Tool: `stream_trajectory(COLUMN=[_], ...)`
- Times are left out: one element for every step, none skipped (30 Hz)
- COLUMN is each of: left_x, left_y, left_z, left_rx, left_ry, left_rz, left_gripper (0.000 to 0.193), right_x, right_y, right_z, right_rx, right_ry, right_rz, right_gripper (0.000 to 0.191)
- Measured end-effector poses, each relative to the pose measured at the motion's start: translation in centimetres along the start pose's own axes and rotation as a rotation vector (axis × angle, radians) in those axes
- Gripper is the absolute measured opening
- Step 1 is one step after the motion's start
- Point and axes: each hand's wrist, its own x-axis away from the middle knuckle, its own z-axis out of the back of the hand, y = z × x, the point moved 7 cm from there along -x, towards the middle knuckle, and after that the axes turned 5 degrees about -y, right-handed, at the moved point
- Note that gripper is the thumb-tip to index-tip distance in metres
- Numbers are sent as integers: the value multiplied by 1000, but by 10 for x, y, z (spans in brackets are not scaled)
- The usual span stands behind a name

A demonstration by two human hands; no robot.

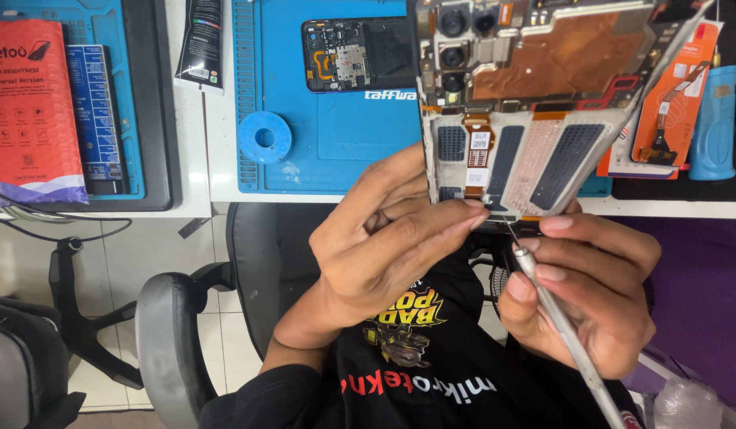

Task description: The person handles a phone battery, then holds the disassembled phone frame and uses a metal pry tool to scrape and lift components and adhesive inside the phone body. They work over a blue repair mat with the phone's back cover and battery set aside on the bench.

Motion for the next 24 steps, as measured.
stream_trajectory(left_x=[0, 1, 2, 3, 5, 6, 7, 8, 9, 10, 10, 10, 11, 11, 11, 11, 11, 11, 11, 12, 12, 12, 12, 12], left_y=[-1, -1, -2, -2, -3, -4, -5, -6, -6, -6, -6, -6, -6, -6, -6, -6, -6, -6, -6, -6, -7, -7, -7, -7], left_z=[0, -1, -1, -1, -1, -1, 0, 1, 2, 2, 2, 2, 2, 2, 2, 2, 2, 2, 2, 2, 2, 2, 2, 2], left_rx=[-3, 2, 5, 8, -1, -10, -15, -20, -20, -21, -22, -24, -23, -22, -19, -15, -10, -4, -2, 1, 0, 1, 1, 3], left_ry=[3, 6, 11, 14, 22, 31, 36, 41, 41, 39, 37, 34, 32, 30, 28, 29, 30, 33, 38, 43, 49, 51, 53, 50], left_rz=[10, 18, 27, 38, 52, 64, 67, 71, 69, 68, 67, 69, 71, 74, 76, 78, 80, 79, 74, 70, 62, 58, 53, 53], left_gripper=[22, 22, 22, 22, 22, 22, 22, 21, 21, 21, 21, 21, 21, 21, 21, 21, 21, 21, 21, 22, 22, 22, 22, 22], right_x=[0, 1, 1, 1, 1, 0, -1, -2, -3, -4, -4, -4, -4, -4, -5, -5, -5, -5, -5, -5, -5, -5, -4, -4], right_y=[-1, -1, -1, -2, -3, -3, -4, -4, -4, -3, -2, -3, -3, -3, -3, -3, -3, -2, -2, -2, -2, -2, -2, -1], right_z=[1, 0, 0, 0, -1, -2, -2, -3, -3, -3, -4, -5, -6, -6, -6, -6, -6, -6, -6, -7, -7, -7, -7, -7], right_rx=[19, 39, 51, 62, 73, 76, 79, 83, 70, 57, 44, 40, 35, 32, 32, 33, 33, 32, 30, 28, 28, 28, 29, 34], right_ry=[-9, -17, -9, -2, 4, -14, -32, -49, -52, -54, -56, -47, -40, -31, -34, -38, -42, -52, -62, -73, -73, -73, -72, -63], right_rz=[2, 7, 21, 33, 44, 41, 40, 37, 14, -10, -32, -32, -33, -33, -33, -34, -36, -35, -33, -33, -36, -38, -39, -46], right_gripper=[23, 22, 22, 22, 22, 21, 20, 19, 19, 19, 19, 18, 18, 18, 18, 18, 17, 18, 18, 18, 18, 18, 18, 18])
